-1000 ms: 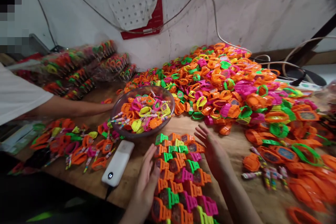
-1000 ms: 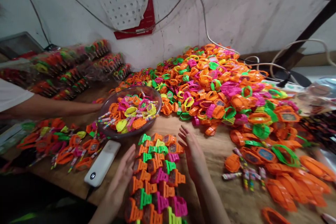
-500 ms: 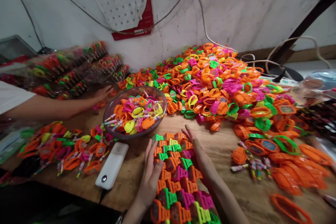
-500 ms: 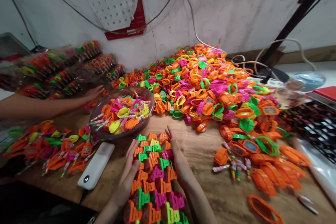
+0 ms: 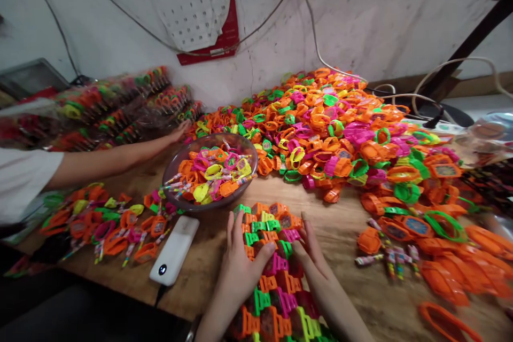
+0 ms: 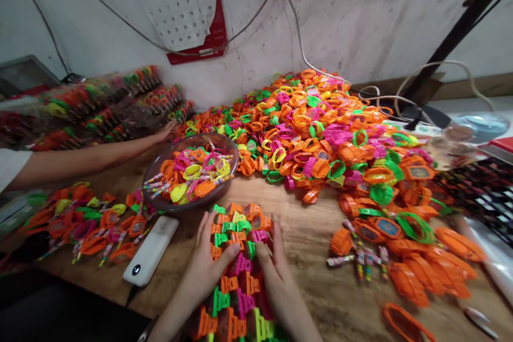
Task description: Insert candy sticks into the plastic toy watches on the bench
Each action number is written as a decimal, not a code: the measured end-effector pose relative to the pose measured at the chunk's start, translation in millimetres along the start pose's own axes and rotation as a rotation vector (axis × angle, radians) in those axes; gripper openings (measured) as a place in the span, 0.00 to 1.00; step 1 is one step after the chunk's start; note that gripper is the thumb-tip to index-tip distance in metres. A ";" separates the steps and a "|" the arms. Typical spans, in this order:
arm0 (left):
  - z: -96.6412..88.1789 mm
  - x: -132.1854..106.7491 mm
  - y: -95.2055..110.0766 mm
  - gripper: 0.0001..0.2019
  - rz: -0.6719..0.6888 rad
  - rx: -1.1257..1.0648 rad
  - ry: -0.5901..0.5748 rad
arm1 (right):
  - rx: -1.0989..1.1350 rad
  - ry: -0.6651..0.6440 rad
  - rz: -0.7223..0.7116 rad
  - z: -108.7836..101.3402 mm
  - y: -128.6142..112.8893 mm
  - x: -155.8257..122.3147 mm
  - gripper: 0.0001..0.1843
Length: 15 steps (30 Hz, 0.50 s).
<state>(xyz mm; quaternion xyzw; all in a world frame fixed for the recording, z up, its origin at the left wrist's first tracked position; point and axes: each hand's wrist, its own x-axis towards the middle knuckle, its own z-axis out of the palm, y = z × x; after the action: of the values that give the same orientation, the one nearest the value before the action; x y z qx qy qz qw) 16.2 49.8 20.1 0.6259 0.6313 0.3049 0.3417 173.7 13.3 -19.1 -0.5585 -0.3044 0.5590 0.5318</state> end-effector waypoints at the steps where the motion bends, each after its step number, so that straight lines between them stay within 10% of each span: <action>1: -0.8 0.3 0.8 0.41 0.008 -0.013 -0.019 | -0.013 -0.032 -0.004 -0.9 2.0 -0.5 0.46; 15: -5.2 -5.1 -9.0 0.37 0.065 -0.017 -0.024 | -0.002 0.026 -0.093 -8.2 7.7 -1.6 0.46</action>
<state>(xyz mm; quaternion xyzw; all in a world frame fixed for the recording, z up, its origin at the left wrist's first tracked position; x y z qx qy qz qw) 6.6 44.7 16.0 0.6467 0.6040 0.3135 0.3446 179.2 7.7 -27.4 -0.5515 -0.3239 0.5260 0.5605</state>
